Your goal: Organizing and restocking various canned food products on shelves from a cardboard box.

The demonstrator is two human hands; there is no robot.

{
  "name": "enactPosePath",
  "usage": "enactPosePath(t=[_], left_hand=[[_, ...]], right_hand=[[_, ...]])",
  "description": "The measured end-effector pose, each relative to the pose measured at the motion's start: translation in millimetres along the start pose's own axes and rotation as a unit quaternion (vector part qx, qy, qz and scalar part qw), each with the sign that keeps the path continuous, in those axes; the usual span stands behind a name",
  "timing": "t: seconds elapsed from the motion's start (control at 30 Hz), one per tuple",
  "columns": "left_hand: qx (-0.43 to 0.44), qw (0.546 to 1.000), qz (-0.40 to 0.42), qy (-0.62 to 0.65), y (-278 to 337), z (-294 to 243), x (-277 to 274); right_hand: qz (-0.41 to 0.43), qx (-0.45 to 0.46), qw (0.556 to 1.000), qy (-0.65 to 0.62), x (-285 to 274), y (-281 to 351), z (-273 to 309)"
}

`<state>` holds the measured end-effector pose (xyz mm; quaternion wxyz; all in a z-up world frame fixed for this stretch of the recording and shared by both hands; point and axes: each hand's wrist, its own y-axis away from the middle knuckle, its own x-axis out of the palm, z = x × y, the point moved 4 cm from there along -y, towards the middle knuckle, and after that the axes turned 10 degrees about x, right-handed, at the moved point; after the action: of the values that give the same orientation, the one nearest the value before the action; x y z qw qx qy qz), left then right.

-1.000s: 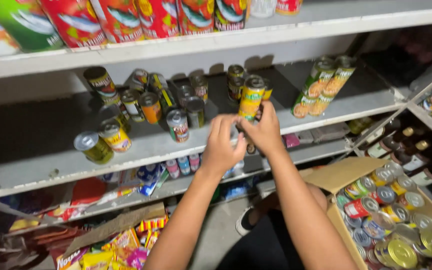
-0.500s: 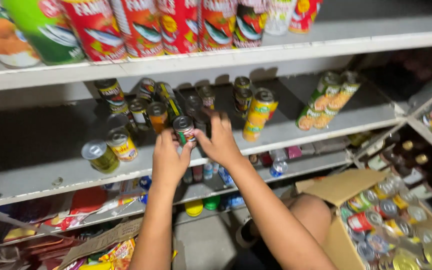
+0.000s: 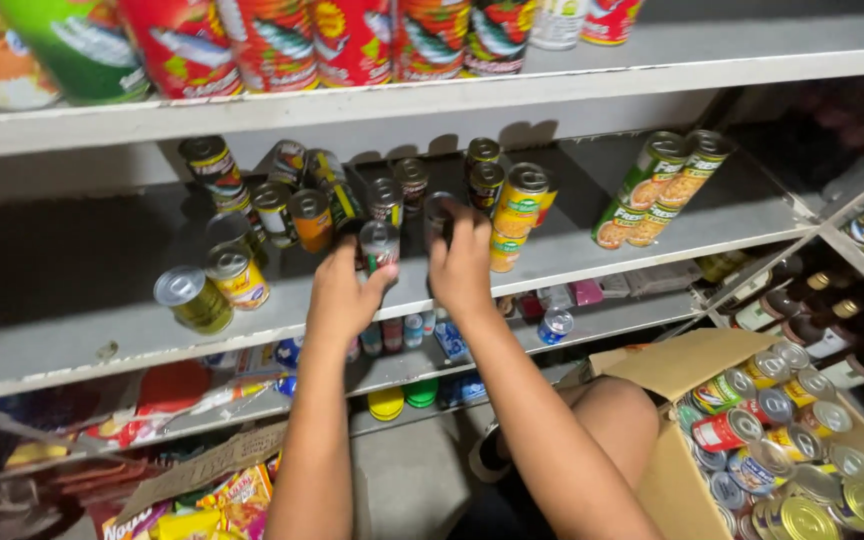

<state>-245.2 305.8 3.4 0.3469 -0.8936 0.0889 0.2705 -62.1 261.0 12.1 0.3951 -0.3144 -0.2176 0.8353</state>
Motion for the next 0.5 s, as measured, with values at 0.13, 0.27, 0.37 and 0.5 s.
enactPosePath(t=[0.13, 0.27, 0.37, 0.5], left_hand=[[0.057, 0.99, 0.044, 0.12, -3.7, 16.7, 7.6], [0.007, 0.96, 0.112, 0.257, -5.3, 17.3, 9.4], [-0.01, 0.952, 0.127, 0.28, -2.6, 8.2, 14.0], [0.015, 0.96, 0.114, 0.257, -2.4, -8.6, 11.5]], right_hand=[[-0.006, -0.031, 0.999, -0.026, -20.2, 15.3, 16.8], [-0.024, -0.107, 0.992, -0.054, -31.2, 28.8, 22.3], [0.016, -0.043, 0.993, -0.11, -33.8, 27.4, 8.2], [0.19, -0.035, 0.972, -0.135, -32.1, 21.3, 19.3]])
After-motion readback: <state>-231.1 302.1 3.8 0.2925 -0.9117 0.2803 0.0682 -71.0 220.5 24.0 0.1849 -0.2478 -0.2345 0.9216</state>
